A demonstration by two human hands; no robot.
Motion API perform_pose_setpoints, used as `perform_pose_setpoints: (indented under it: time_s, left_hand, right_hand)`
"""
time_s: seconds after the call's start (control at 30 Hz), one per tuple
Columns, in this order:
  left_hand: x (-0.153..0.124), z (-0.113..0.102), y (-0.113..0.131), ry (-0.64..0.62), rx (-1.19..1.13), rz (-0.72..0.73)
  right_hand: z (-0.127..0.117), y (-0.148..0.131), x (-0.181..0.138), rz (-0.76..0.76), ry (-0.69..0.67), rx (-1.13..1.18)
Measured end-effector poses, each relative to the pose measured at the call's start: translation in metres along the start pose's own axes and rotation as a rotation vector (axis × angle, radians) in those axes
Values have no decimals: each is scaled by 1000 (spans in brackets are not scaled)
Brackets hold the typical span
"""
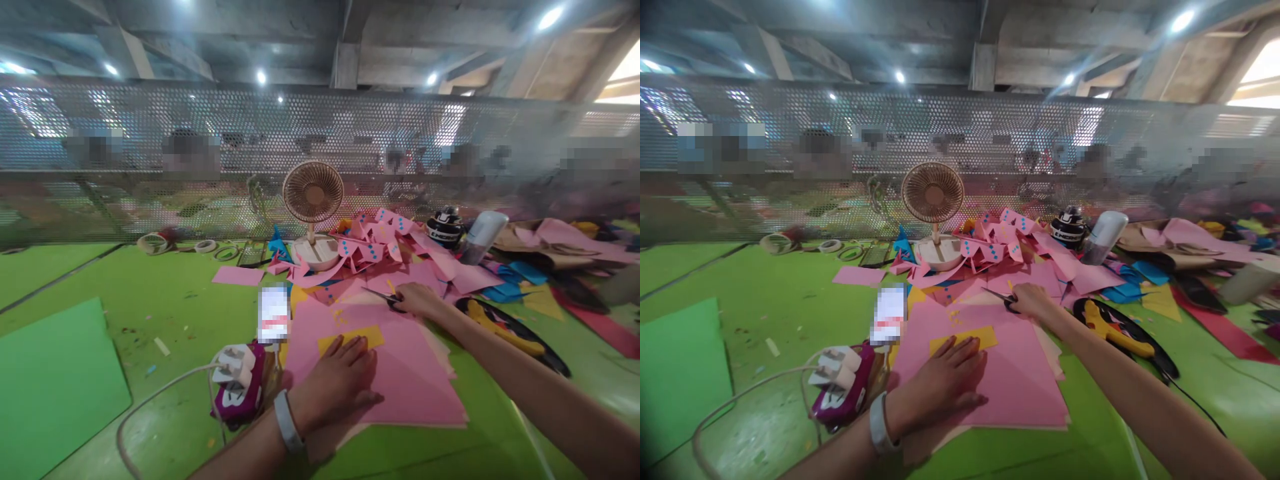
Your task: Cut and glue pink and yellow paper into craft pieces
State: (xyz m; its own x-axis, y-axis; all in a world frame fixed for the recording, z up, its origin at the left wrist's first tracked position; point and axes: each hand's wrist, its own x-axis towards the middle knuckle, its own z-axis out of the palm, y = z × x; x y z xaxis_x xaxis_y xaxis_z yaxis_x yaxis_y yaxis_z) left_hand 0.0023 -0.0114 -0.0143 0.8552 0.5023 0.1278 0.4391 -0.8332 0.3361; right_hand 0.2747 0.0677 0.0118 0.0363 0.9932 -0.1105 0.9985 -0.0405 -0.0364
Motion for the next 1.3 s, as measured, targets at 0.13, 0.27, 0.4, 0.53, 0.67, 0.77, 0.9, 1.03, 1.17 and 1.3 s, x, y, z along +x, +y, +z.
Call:
perform_pose_setpoints:
  time_s: [0.13,0.27,0.4,0.53,0.67,0.77,0.9,1.03,1.17,1.3]
  left_hand:
    - [0,1,-1,-12,-15,4]
    - [1,-1,-1,-23,-9,-9]
    - [2,-5,0,-47,19,-11]
    - [4,-10,2,-57,32,-4]
    - [5,-9,1,-59,43,1]
    - [5,-6,-1,-64,46,10]
    - [4,-3,-3,-44,34,5]
    - [3,-4,-3,-58,25,-4]
    - [4,-5,-1,-77,14,-17]
    - [4,-9,3,-94,10,-32]
  right_hand:
    - [-6,0,0,-7,-26,-39]
    - [-6,2,-4,15,13,-47]
    - [-1,7,-9,34,62,-30]
    - [2,10,-12,32,87,-5]
    - [4,13,-11,35,56,31]
    - [4,15,-10,28,32,63]
    - [2,14,-13,17,35,86]
    - [-2,-1,-28,-3,99,86]
    - [1,-31,-51,-200,144,152]
    - [9,-55,-67,-710,-20,268]
